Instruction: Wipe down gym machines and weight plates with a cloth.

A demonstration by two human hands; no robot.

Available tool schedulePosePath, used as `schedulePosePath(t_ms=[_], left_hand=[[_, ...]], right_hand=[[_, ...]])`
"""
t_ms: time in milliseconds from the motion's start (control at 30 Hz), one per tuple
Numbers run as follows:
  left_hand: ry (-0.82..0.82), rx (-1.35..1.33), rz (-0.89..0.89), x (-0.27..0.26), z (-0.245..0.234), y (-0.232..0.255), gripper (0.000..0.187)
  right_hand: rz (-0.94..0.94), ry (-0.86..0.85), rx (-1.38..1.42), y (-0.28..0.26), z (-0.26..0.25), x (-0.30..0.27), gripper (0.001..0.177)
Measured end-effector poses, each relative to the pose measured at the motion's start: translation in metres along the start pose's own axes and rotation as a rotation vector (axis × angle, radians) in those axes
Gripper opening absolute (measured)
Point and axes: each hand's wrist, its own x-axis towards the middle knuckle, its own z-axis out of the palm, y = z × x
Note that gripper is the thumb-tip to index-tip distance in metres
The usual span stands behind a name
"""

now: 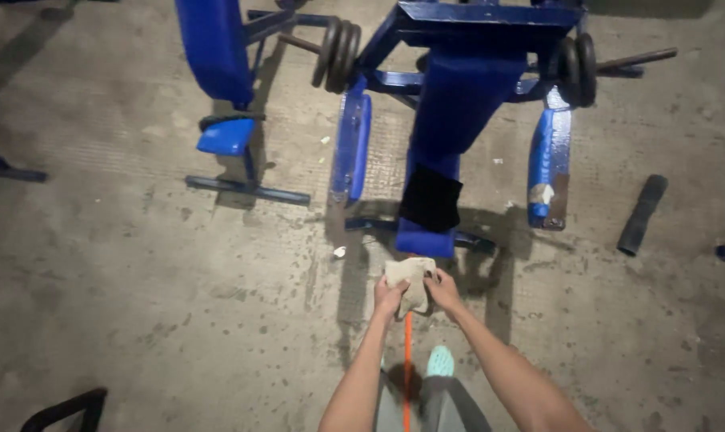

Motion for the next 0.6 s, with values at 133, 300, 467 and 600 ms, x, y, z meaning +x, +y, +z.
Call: schedulePosePath(t_ms=[133,300,467,600], left_hand=[[-0.010,0.016,0.023,0.040,0.013,-0.050,0.042],[-0.102,0.040,0.152,0.067,0.030,-0.088,0.037],[0.015,0.132,0.228,0.151,0.023,-0.161,0.040],[0.008,0.349,0.419,0.217,0.013,-0.183,0.035]], right_hand=[[-0.035,-0.048,-0.047,0.053,-0.013,0.036,0.036],[-0.127,-0.140,0.027,0.109,-0.028,0.091,0.032],[-0.188,-0.073,-0.078,0.130,-0.028,0.123,0.031],[-0.302,-0.048,-0.180,0.188,-0.020,0.189,0.034]])
